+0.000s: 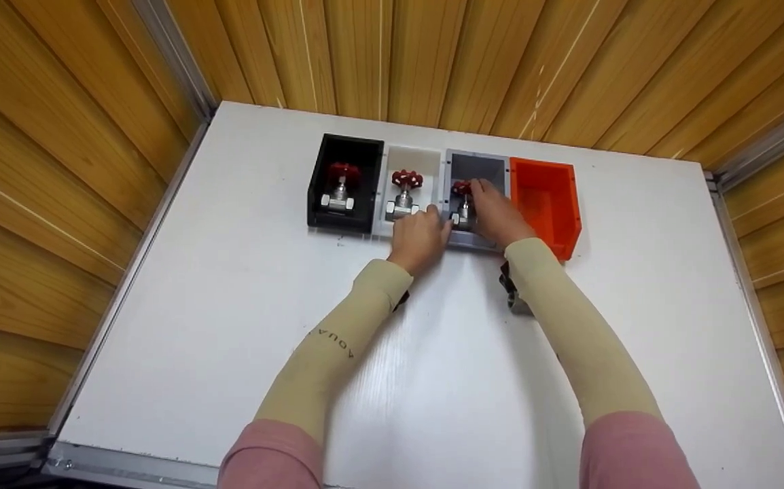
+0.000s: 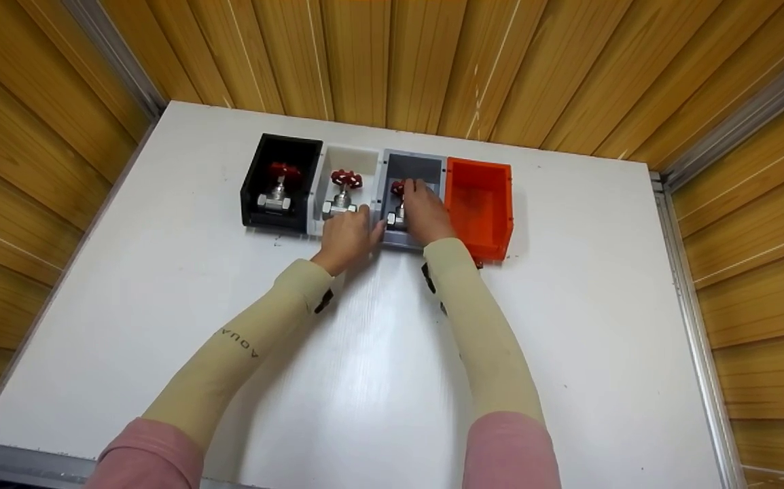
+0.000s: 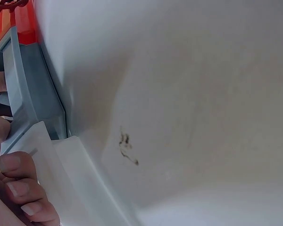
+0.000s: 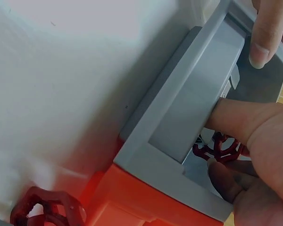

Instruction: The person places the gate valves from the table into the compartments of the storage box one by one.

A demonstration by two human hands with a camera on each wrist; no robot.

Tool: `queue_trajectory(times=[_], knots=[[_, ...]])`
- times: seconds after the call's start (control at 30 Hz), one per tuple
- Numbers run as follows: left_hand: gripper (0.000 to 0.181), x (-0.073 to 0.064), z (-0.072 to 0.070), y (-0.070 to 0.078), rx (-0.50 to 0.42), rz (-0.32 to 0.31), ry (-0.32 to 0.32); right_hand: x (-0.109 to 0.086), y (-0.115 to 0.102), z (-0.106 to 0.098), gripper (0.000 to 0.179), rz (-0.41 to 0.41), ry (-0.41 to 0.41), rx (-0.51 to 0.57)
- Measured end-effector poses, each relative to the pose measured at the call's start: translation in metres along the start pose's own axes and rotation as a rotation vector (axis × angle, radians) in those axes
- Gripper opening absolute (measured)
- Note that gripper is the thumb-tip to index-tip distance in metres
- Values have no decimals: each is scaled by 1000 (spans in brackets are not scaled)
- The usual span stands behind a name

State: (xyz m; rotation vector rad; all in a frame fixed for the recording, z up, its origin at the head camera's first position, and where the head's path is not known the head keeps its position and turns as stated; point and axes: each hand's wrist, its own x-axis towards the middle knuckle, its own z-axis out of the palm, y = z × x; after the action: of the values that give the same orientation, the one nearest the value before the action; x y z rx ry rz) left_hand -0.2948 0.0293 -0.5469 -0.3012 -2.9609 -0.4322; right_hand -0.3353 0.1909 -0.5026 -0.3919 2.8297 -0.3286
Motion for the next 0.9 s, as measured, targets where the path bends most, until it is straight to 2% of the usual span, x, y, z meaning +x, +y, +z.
queue_trajectory(times=[0.17,0.7,0.9], knots=[[41,0,0,0,11,-1,2,-1,0,2,75,-19,42,-2],[41,0,-2,1,9,0,6,-3,-3,0,74,12,26,26],[40,-1,0,1,14,1,31,-4,-4,0,73,17,32,30]])
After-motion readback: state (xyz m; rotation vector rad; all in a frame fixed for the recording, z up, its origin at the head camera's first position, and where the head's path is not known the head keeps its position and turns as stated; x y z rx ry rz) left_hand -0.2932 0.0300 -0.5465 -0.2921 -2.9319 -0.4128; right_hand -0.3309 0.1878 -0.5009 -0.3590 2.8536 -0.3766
